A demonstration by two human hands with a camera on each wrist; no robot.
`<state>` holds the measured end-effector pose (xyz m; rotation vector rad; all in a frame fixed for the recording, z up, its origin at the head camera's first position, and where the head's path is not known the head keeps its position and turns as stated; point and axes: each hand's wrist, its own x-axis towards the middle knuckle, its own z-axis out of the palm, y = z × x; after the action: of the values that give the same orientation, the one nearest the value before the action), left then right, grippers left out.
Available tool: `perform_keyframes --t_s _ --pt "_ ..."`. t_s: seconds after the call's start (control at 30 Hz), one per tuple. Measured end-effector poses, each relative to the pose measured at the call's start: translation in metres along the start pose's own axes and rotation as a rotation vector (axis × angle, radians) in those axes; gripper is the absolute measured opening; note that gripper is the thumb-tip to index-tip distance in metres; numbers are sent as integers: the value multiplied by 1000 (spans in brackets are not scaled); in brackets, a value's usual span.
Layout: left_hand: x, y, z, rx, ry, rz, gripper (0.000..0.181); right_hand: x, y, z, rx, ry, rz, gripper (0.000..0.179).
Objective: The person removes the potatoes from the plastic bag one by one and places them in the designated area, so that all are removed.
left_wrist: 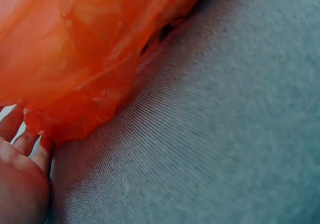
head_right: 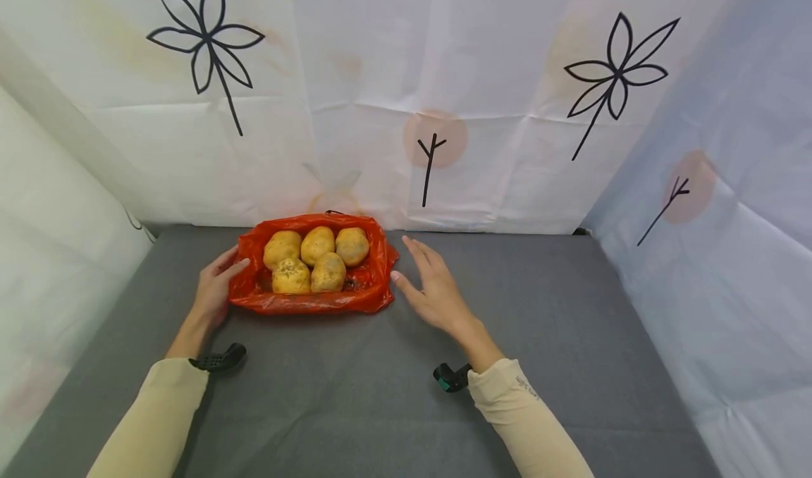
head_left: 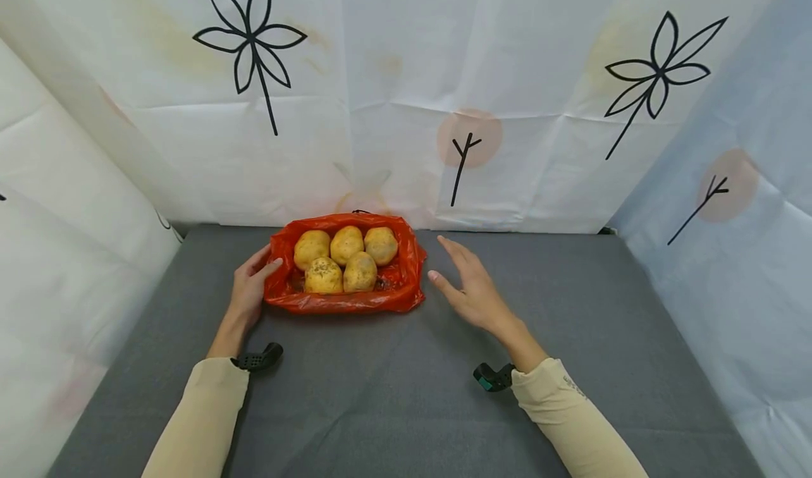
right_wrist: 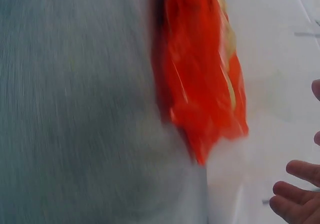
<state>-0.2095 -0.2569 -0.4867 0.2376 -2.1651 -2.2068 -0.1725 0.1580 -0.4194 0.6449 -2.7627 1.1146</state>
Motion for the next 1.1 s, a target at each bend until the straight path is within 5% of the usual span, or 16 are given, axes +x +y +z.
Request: perform_keyframes --t_s 0.2,0.6,1.1 --pt "-1 -5 -1 -12 -3 9 63 14 -20 30 69 -46 -52 65" --pt "-1 -8 -2 29 -15 15 64 47 -37 80 267 -57 -27 58" --pt "2 -8 -2 8 -6 15 62 52 -51 119 159 -38 67 62"
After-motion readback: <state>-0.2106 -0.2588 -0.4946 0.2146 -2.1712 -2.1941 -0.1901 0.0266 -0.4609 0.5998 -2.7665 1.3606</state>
